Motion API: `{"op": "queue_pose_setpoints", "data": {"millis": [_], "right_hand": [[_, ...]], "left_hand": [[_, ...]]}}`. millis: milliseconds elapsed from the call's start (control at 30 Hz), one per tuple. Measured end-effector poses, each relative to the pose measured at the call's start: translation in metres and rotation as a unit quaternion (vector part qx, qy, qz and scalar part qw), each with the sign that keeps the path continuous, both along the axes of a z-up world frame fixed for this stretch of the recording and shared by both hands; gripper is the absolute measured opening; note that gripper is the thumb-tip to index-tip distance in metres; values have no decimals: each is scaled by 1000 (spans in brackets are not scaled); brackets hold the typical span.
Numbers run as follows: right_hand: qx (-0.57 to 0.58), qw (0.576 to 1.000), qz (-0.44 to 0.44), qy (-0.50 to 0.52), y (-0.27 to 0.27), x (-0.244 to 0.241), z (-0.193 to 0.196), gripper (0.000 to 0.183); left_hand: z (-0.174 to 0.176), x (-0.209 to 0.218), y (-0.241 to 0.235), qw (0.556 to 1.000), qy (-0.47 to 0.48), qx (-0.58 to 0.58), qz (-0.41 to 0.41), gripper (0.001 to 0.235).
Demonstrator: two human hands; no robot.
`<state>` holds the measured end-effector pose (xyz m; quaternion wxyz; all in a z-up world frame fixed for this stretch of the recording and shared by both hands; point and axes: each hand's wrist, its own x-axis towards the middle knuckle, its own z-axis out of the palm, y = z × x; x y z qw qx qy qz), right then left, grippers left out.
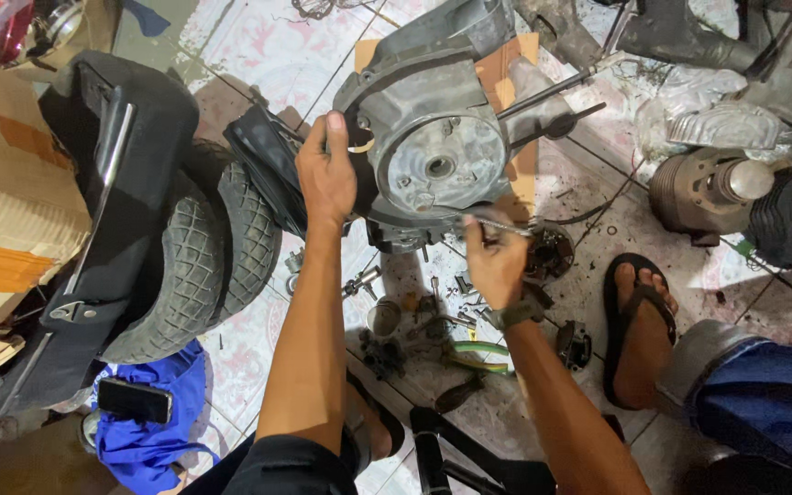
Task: The person uses a screwdriver to loosen and remove bolts from a motorcycle engine casing. They then use a chisel and hammer to tap and pry the casing apart, working on the engine while seated on the floor.
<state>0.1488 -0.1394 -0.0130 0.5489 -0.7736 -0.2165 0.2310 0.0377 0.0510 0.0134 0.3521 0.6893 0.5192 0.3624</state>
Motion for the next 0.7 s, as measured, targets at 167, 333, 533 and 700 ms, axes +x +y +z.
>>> {"op": "queue_pose_setpoints", "data": {"millis": [167,333,533,700], "right_hand": [[-37,999,-33,15,6,2,-3,14],[-76,992,-90,40,12,7,-26,21],[-74,995,-61,23,9,9,-20,24],[-89,995,-34,-5,13,2,-22,20]], "left_hand": [[6,2,-5,1000,-9,5,6,42],[5,2,-3,1000,-10,10,12,42],[14,2,-5,1000,-13,6,-16,40],[4,1,-2,1000,-9,10,-21,34]]}}
